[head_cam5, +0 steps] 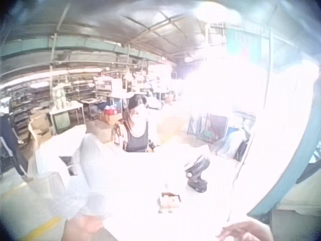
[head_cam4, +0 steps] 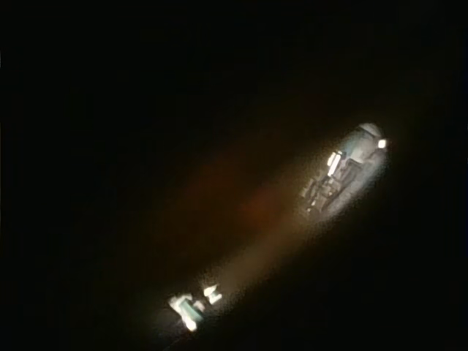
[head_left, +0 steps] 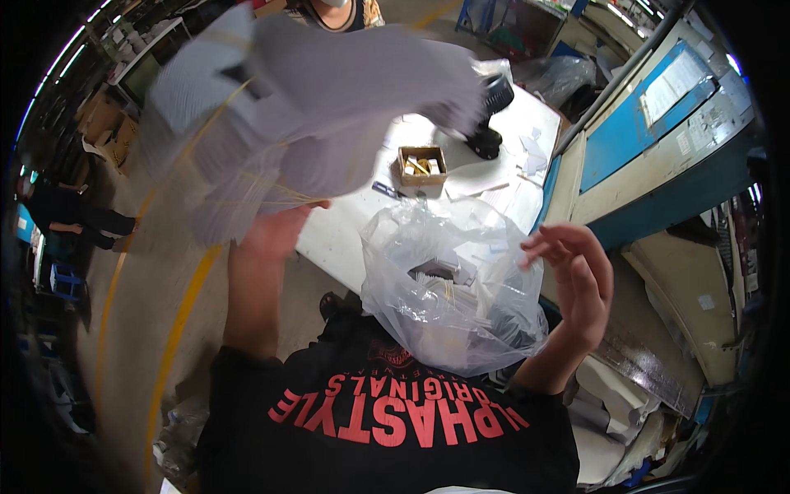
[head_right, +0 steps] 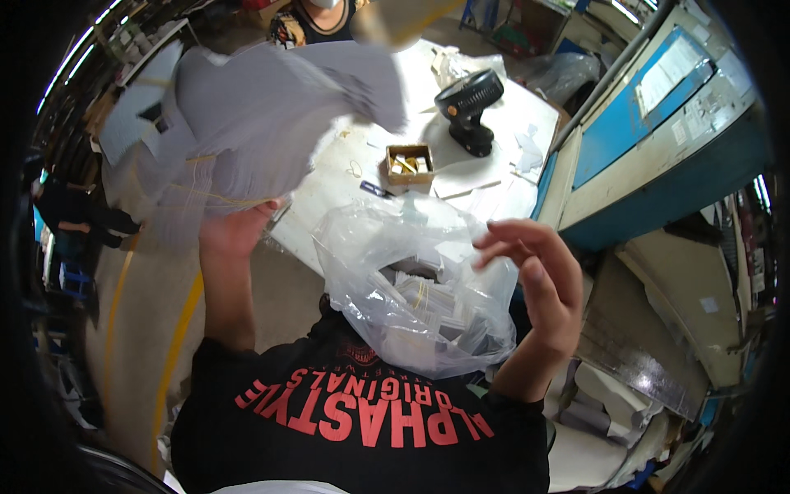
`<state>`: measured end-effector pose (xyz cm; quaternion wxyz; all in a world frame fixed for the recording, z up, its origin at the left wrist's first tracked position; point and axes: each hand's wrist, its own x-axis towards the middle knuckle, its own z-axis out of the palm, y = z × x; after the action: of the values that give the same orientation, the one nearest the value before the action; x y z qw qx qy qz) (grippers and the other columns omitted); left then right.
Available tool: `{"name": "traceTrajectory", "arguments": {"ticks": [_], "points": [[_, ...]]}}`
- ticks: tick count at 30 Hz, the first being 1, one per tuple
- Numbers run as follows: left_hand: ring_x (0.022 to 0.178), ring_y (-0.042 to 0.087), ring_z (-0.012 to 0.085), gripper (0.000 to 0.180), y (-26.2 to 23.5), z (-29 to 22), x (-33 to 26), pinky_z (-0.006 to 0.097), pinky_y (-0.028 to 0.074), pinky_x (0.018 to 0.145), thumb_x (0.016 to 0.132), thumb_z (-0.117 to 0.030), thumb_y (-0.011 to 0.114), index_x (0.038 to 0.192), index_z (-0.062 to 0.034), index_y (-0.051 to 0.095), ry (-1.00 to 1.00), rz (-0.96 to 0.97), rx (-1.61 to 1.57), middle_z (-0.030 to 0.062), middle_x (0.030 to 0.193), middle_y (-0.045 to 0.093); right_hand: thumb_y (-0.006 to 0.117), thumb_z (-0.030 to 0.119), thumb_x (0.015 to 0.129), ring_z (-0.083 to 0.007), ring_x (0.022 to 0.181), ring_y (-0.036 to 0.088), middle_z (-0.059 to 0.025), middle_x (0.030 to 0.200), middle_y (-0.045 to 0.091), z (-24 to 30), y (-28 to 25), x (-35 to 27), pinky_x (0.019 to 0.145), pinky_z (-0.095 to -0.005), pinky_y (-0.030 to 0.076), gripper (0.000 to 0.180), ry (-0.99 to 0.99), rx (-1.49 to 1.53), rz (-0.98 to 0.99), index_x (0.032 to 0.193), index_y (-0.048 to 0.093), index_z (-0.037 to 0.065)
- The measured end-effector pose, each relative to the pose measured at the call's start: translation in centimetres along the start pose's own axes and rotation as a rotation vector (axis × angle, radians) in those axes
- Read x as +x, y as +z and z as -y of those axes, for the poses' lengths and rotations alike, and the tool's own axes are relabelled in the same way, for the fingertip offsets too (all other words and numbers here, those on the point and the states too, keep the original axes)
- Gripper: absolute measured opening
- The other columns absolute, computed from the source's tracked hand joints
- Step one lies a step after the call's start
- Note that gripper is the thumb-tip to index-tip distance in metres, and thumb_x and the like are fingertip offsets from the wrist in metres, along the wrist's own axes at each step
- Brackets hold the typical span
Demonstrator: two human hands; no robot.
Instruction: The person writes on a small white card, then places it into a clear plastic bag along with a stack of similar cards. They seal the bag and place it on the table. The person repeats this process with additional stacks of cards, organizing them into separate plastic bags.
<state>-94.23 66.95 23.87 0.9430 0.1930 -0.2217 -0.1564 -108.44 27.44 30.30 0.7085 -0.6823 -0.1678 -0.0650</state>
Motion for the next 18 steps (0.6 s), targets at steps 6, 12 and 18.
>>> {"name": "traceTrajectory", "arguments": {"ticks": [6,12,18], "points": [[0.144,0.05,0.0348,0.073,4.8,5.9,4.7,0.058,0.035,0.122,0.105,-0.062,0.04,0.151,-0.0064,0.053,-0.254,0.486,-0.28,0.0153,0.154,0.055,0.053,0.04,0.107,-0.034,0.135,0.057,-0.0223,0.145,0.059,-7.1,-1.0,3.9,0.116,-0.0488,0.043,0.061,0.021,0.746,0.208,0.148,0.049,-0.005],[0.124,0.066,0.0262,0.067,6.0,9.7,4.6,0.049,0.057,0.099,0.096,-0.058,0.064,0.145,-0.0121,0.058,-0.461,0.068,0.366,0.0111,0.138,0.065,0.057,0.043,0.103,-0.0313,0.142,0.05,-0.0184,0.157,0.05,-12.1,-4.3,-0.3,0.12,-0.0466,0.038,0.07,0.107,0.968,0.02,0.155,0.043,-0.001],[0.11,0.068,0.0212,0.077,6.3,8.3,5.0,0.032,0.051,0.094,0.081,-0.065,0.072,0.12,0.0008,0.074,-0.792,0.042,0.934,0.0169,0.122,0.071,0.06,0.044,0.101,-0.0303,0.145,0.047,-0.0179,0.159,0.046,-13.2,-5.1,-1.5,0.121,-0.0445,0.035,0.076,0.383,0.567,0.144,0.157,0.039,-0.003]]}}
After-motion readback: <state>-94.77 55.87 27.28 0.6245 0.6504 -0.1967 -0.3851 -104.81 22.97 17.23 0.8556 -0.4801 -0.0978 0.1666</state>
